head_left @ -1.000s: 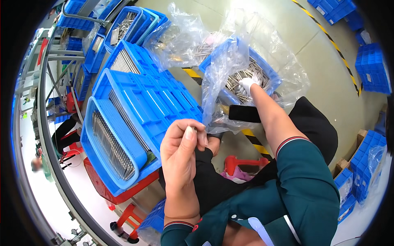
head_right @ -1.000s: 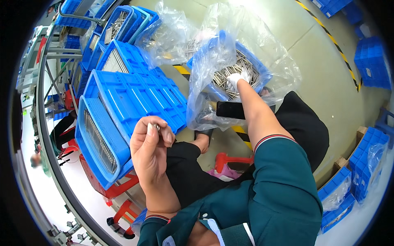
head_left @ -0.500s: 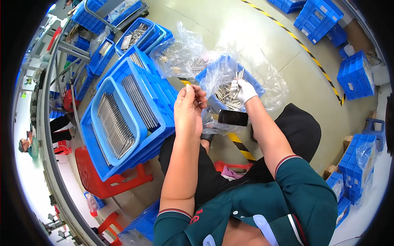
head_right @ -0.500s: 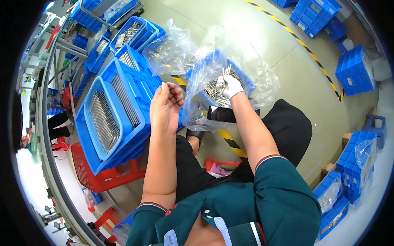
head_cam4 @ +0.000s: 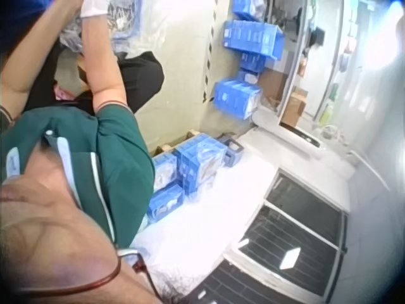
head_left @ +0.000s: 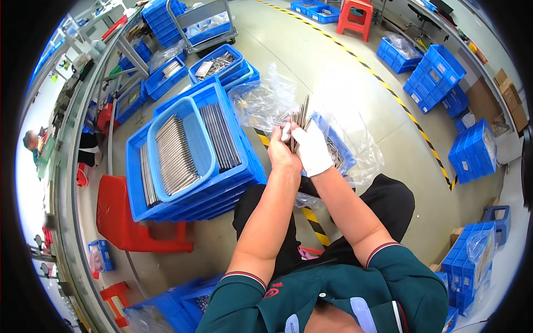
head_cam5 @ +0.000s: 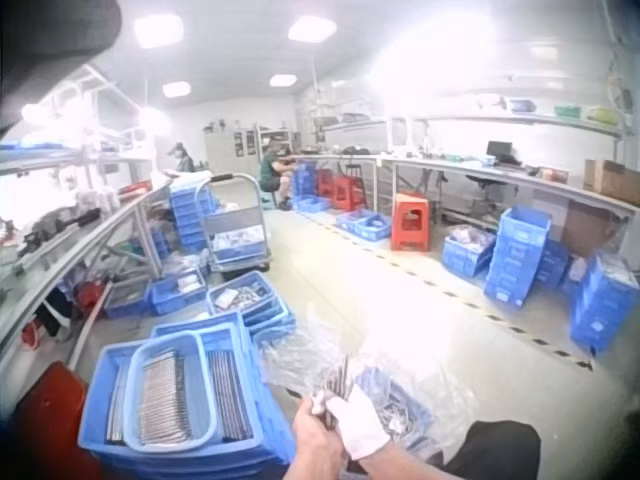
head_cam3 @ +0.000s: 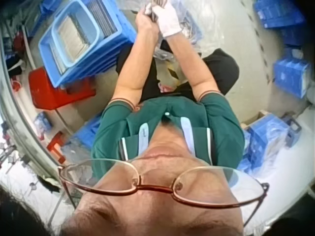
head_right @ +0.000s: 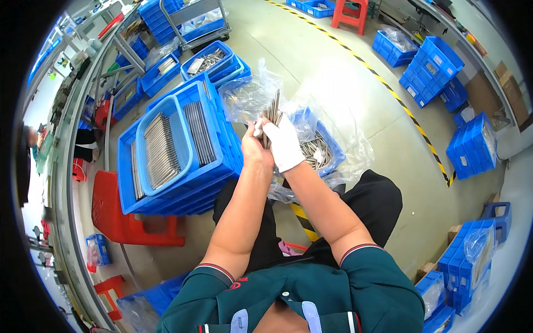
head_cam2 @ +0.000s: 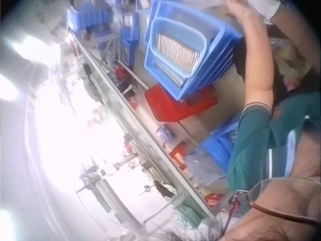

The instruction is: The person picks up small metal rods from a plastic bag and places them into a blue plastic crate. The person repeatedly transfers the rods from the bag to the crate, arranging them in rows.

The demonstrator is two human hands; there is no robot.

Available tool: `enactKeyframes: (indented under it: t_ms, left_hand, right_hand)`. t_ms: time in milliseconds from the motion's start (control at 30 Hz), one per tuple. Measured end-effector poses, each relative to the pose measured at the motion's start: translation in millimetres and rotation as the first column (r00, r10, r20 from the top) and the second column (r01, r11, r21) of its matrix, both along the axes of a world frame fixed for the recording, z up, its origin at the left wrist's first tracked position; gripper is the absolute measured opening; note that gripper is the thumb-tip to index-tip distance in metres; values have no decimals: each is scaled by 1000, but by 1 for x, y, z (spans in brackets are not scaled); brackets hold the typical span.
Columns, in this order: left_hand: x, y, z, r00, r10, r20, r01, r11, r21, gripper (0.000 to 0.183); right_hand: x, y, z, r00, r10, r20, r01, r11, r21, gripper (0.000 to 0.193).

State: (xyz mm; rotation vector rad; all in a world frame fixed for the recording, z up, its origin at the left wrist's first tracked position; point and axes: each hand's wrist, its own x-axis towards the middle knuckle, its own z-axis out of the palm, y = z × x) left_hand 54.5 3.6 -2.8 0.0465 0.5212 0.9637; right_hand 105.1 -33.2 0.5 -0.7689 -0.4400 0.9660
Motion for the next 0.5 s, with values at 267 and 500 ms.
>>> enactKeyframes:
  t_ms: [267,500]
  left_hand:
    - [-8,8,-16,998,65,-2,-65,998,20,27]
    - [-21,22,-24,991,-55,-118,74,983,166,26]
  right_hand:
    - [-13,-4,-3,957,93,275,-70,993,-92,18]
    - [-5,-9,13,923,206,324,-156,973,-172,22]
